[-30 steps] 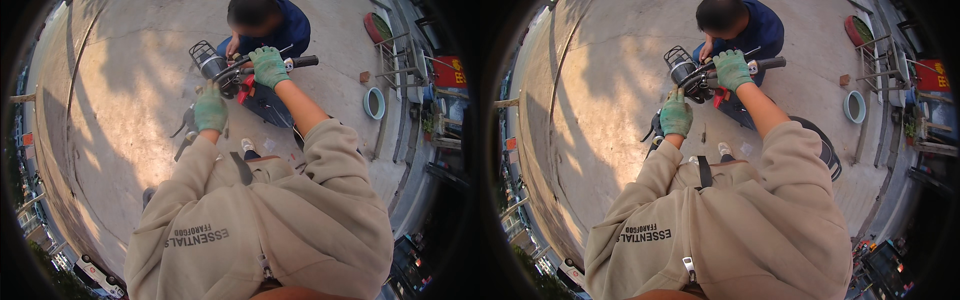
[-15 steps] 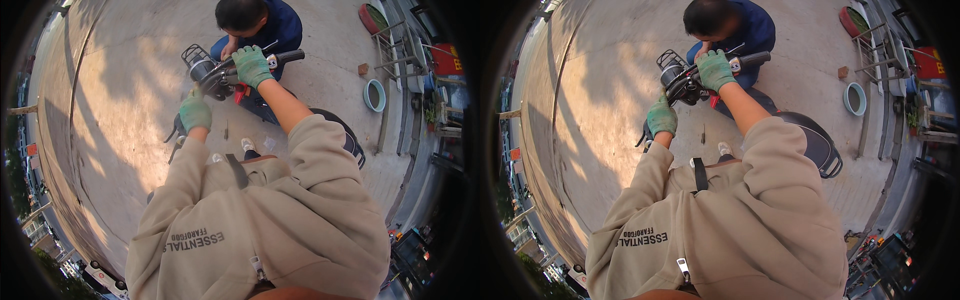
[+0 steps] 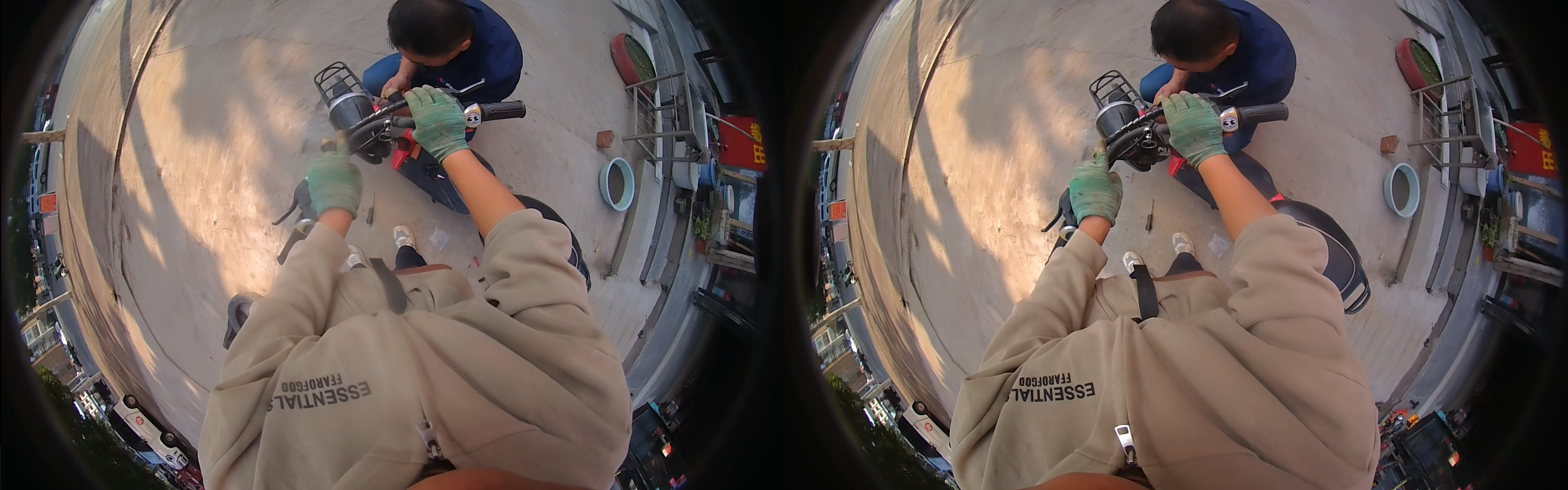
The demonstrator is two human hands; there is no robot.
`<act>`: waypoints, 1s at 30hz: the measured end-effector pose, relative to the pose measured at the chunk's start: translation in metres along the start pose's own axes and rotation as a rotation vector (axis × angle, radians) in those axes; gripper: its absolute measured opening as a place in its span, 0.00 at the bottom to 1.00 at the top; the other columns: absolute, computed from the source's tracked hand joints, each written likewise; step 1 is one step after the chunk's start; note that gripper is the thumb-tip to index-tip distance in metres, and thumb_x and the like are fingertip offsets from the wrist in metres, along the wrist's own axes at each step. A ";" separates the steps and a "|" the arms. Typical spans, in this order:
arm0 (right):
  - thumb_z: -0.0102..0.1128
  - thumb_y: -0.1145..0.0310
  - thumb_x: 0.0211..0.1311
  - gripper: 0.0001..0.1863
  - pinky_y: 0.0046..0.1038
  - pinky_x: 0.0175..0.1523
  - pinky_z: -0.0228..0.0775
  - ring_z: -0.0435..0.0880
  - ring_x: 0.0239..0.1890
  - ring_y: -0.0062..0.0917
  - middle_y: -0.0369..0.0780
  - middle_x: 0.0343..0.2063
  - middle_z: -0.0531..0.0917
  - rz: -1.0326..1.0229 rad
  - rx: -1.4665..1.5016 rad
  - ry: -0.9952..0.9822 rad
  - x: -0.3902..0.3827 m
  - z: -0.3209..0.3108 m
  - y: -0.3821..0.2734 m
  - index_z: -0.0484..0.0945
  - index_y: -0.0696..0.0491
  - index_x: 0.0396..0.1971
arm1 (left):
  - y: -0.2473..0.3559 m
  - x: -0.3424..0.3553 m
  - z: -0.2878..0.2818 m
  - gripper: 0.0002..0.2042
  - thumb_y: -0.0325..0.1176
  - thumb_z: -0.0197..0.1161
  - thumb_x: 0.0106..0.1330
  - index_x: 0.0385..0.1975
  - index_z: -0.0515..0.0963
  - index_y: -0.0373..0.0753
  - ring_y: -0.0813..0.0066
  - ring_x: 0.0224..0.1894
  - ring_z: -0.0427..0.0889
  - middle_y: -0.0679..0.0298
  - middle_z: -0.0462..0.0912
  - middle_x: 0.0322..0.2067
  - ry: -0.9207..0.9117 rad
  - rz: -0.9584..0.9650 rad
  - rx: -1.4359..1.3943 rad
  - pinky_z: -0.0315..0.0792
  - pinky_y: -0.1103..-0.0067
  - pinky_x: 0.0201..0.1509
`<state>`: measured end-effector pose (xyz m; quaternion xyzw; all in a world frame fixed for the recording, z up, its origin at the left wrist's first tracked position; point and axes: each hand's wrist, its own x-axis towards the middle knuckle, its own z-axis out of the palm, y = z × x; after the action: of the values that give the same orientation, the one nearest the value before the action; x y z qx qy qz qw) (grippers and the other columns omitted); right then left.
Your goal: The person repairs a red electric scooter outdoors, using a wrench and screwdriver to adjust the rear wheel and handlebar area. They remove a wheel, tighten bolts, and reattach components while another person assists nearby.
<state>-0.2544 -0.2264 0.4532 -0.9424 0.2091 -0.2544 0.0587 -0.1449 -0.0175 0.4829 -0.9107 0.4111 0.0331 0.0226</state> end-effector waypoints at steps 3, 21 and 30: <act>0.67 0.58 0.48 0.27 0.38 0.59 0.70 0.80 0.54 0.35 0.41 0.48 0.82 -0.113 -0.064 0.100 -0.002 0.003 0.003 0.79 0.52 0.50 | -0.001 -0.001 -0.002 0.28 0.32 0.54 0.63 0.67 0.69 0.43 0.56 0.37 0.83 0.55 0.83 0.38 0.021 0.022 -0.064 0.75 0.63 0.42; 0.65 0.68 0.41 0.32 0.38 0.63 0.70 0.80 0.57 0.34 0.38 0.54 0.82 -0.130 -0.061 0.047 -0.004 0.002 0.004 0.80 0.50 0.54 | 0.000 -0.001 -0.004 0.29 0.32 0.55 0.62 0.68 0.68 0.41 0.57 0.36 0.82 0.54 0.81 0.36 -0.043 0.016 -0.044 0.75 0.63 0.42; 0.64 0.64 0.53 0.25 0.37 0.55 0.73 0.81 0.52 0.34 0.36 0.48 0.83 -0.178 -0.031 -0.132 0.009 -0.023 -0.004 0.81 0.38 0.55 | 0.002 0.001 -0.008 0.30 0.32 0.57 0.61 0.67 0.68 0.39 0.57 0.38 0.82 0.53 0.81 0.37 -0.056 0.008 -0.089 0.75 0.63 0.43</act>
<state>-0.2576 -0.2272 0.4782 -0.9728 0.1243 -0.1925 0.0349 -0.1454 -0.0195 0.4903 -0.9080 0.4119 0.0769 -0.0066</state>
